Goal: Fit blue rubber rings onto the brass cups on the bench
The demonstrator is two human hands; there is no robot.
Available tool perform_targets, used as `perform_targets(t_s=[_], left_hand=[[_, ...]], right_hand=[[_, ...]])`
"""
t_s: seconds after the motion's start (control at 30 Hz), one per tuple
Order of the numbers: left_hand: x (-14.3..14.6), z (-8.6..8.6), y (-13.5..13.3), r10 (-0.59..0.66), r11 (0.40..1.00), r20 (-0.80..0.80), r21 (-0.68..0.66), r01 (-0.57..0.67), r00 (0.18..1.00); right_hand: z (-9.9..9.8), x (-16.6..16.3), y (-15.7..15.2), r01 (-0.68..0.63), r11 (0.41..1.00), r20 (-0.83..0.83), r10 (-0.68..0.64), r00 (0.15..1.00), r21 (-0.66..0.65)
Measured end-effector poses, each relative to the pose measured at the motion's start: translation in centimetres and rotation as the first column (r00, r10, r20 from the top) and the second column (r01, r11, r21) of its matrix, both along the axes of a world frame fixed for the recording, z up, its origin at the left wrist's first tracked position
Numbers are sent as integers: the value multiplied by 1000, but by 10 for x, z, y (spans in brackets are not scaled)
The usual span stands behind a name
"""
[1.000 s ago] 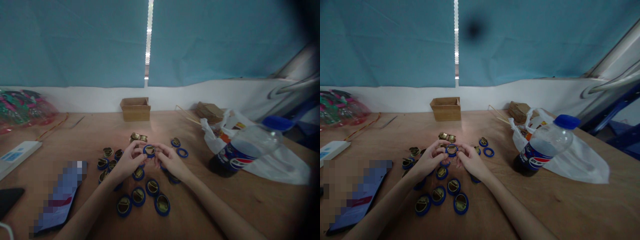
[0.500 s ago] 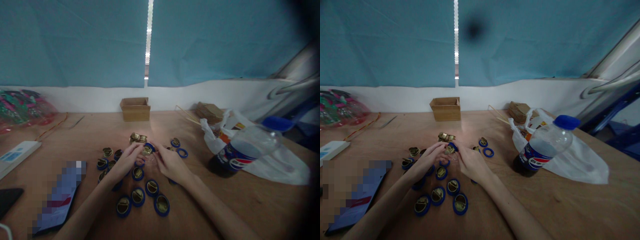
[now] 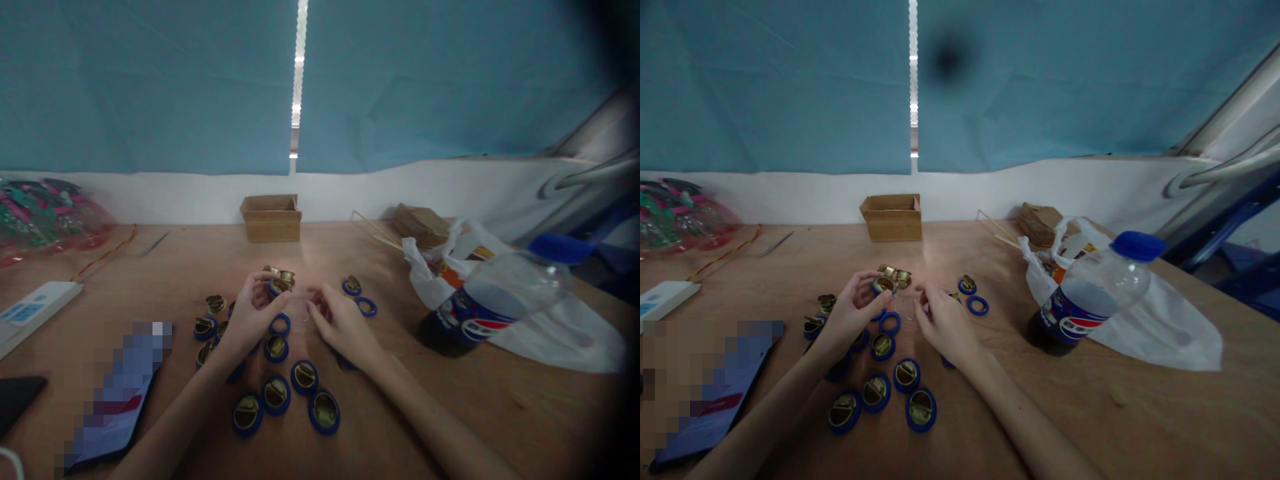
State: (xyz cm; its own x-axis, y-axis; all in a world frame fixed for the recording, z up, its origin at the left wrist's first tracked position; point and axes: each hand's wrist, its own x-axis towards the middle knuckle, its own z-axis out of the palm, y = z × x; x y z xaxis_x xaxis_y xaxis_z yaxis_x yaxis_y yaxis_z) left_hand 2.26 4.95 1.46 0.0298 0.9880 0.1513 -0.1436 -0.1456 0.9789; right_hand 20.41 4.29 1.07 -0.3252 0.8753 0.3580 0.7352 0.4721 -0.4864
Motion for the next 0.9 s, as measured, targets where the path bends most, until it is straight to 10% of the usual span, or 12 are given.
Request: perform_targets(t_s=[0.9], left_hand=[[2, -1, -2, 24, 999, -17, 28, -24, 1000]], right_hand=[[-10, 7, 10, 141, 989, 217, -130, 968, -39]])
